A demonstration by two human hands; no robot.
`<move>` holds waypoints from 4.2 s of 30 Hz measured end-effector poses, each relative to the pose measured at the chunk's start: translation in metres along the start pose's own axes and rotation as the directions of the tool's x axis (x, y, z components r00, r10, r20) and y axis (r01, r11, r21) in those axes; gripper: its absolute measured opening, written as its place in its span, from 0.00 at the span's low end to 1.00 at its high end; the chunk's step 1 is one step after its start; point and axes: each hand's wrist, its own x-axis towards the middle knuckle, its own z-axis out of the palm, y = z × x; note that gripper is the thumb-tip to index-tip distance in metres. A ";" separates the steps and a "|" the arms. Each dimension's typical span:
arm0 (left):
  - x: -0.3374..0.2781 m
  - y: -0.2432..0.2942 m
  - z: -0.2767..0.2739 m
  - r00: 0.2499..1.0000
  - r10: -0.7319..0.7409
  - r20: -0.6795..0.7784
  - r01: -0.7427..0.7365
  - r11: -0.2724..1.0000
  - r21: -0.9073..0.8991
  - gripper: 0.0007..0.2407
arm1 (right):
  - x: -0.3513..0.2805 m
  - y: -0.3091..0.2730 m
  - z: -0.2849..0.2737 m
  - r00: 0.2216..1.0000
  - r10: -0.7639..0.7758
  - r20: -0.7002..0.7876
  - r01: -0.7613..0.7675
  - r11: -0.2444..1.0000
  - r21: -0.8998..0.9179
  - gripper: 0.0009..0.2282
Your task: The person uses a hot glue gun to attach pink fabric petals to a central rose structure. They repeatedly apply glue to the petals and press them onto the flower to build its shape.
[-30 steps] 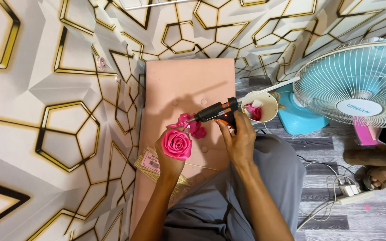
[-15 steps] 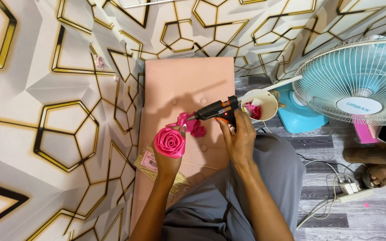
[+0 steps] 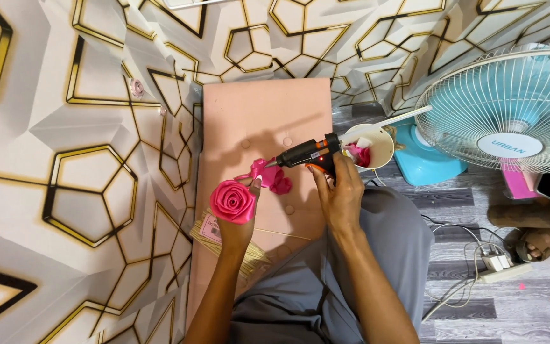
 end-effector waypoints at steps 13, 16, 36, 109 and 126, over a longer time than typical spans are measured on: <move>-0.002 0.007 -0.002 0.999 -0.026 -0.019 0.027 1.000 0.013 0.05 | -0.002 0.007 0.002 1.000 -0.003 -0.026 0.002 1.000 -0.029 0.17; -0.003 0.008 -0.003 0.999 -0.032 -0.022 0.032 0.999 0.016 0.05 | -0.006 0.015 0.006 1.000 -0.009 -0.029 0.008 0.999 -0.033 0.18; -0.005 0.019 -0.006 0.998 -0.062 -0.034 0.063 0.998 0.030 0.05 | -0.005 0.014 0.007 0.997 0.077 0.004 -0.077 0.996 -0.046 0.20; -0.006 0.012 -0.034 0.714 0.383 0.586 -0.397 0.911 -0.112 0.09 | 0.019 -0.150 -0.138 0.808 0.374 0.455 -0.481 0.865 0.143 0.11; 0.029 -0.152 0.074 0.239 0.937 0.256 -0.504 0.345 -0.792 0.33 | -0.003 -0.141 -0.146 0.796 0.491 0.355 -0.588 0.767 0.256 0.12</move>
